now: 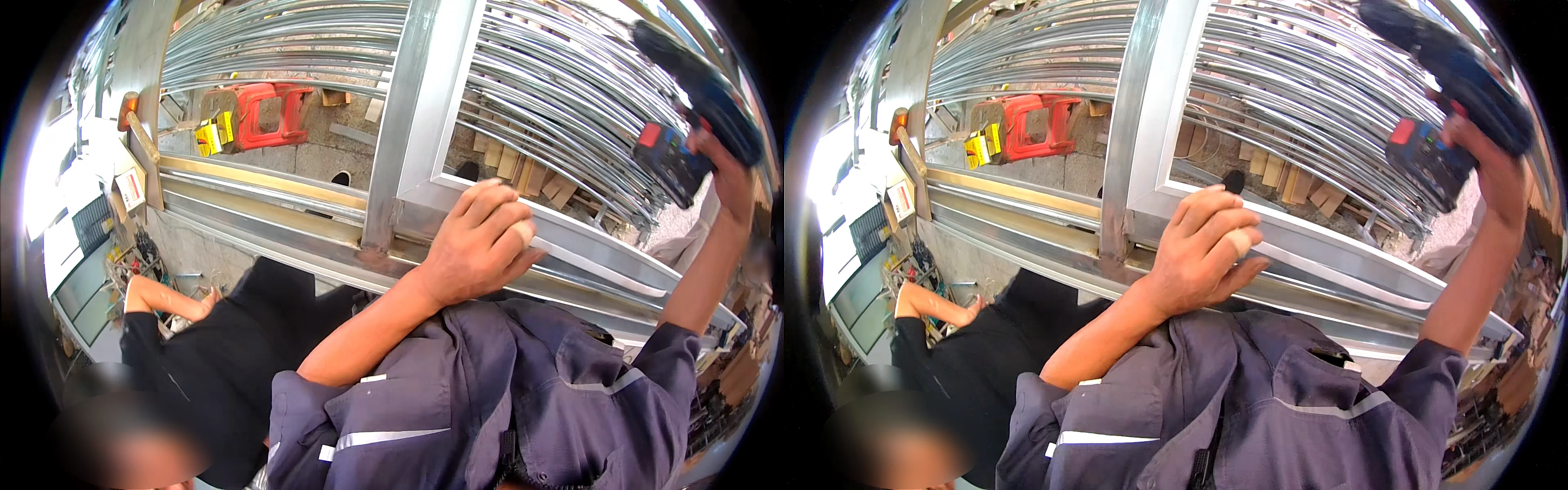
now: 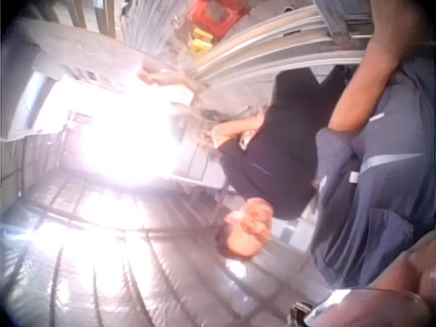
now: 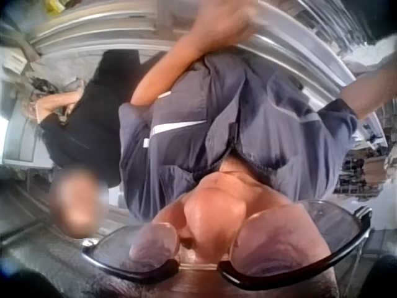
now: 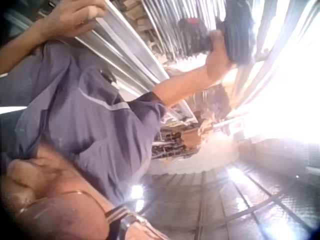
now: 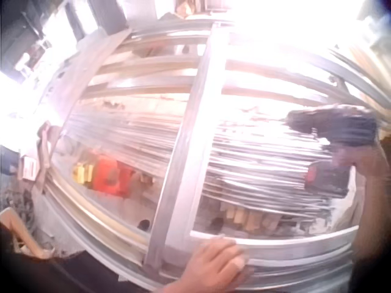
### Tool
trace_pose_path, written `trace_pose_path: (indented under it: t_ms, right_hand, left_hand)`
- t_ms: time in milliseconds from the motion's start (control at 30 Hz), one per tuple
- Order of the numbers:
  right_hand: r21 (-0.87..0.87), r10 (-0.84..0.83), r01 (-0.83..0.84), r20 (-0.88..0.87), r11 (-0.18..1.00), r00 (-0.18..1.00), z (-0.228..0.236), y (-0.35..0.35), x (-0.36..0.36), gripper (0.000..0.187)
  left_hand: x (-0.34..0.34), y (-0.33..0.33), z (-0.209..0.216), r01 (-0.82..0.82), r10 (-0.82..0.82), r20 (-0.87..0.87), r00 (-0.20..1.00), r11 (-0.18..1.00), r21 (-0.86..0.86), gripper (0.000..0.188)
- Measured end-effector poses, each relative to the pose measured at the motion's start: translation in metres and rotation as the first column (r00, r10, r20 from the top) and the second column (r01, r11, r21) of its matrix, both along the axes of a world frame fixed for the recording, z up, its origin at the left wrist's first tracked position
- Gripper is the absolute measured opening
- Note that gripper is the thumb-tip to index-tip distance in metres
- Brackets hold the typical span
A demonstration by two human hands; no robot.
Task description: The person aligns metal frame pieces and uses a cordless drill to drive screws into the joints. They repeatedly position the frame, insert screws, and fasten them to assemble the structure.
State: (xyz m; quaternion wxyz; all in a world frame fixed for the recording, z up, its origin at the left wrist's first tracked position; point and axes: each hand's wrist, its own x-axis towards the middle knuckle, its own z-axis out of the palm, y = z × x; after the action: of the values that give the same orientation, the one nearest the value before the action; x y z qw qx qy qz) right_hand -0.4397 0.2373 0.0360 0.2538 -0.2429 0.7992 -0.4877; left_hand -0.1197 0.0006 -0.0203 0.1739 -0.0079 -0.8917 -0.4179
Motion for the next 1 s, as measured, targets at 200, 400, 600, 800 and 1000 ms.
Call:
trace_pose_path:
  t_ms: [200, 400, 600, 800, 1000]
  right_hand:
    - [-0.175, -0.256, 0.189, -0.556, 0.966, 0.791, 0.088, 0.037, 0.075, 0.046]
    - [-0.391, -0.287, 0.280, 0.041, 0.877, 0.957, 0.087, 0.127, 0.168, 0.067]
    - [-0.473, -0.478, 0.490, 0.155, 0.732, 0.864, 0.053, 0.114, 0.281, 0.071]
    - [-0.429, -0.767, 0.731, 0.126, 0.530, 0.630, 0.032, 0.068, 0.368, 0.064]
    - [-0.478, -0.897, 0.798, 0.044, 0.367, 0.439, 0.020, 0.019, 0.392, 0.050]
  left_hand:
    - [0.045, -0.030, 0.005, -0.182, 0.180, 0.043, 0.983, 0.982, 0.045, 0.012]
    - [0.059, -0.076, -0.014, -0.509, 0.489, 0.246, 0.837, 0.861, 0.019, 0.020]
    - [0.021, -0.099, -0.016, -0.393, 0.350, 0.400, 0.847, 0.919, 0.030, 0.056]
    - [-0.002, -0.122, -0.016, -0.242, 0.162, 0.551, 0.819, 0.967, 0.075, 0.064]
    - [-0.009, -0.129, -0.013, -0.096, 0.050, 0.513, 0.857, 0.993, 0.064, 0.065]
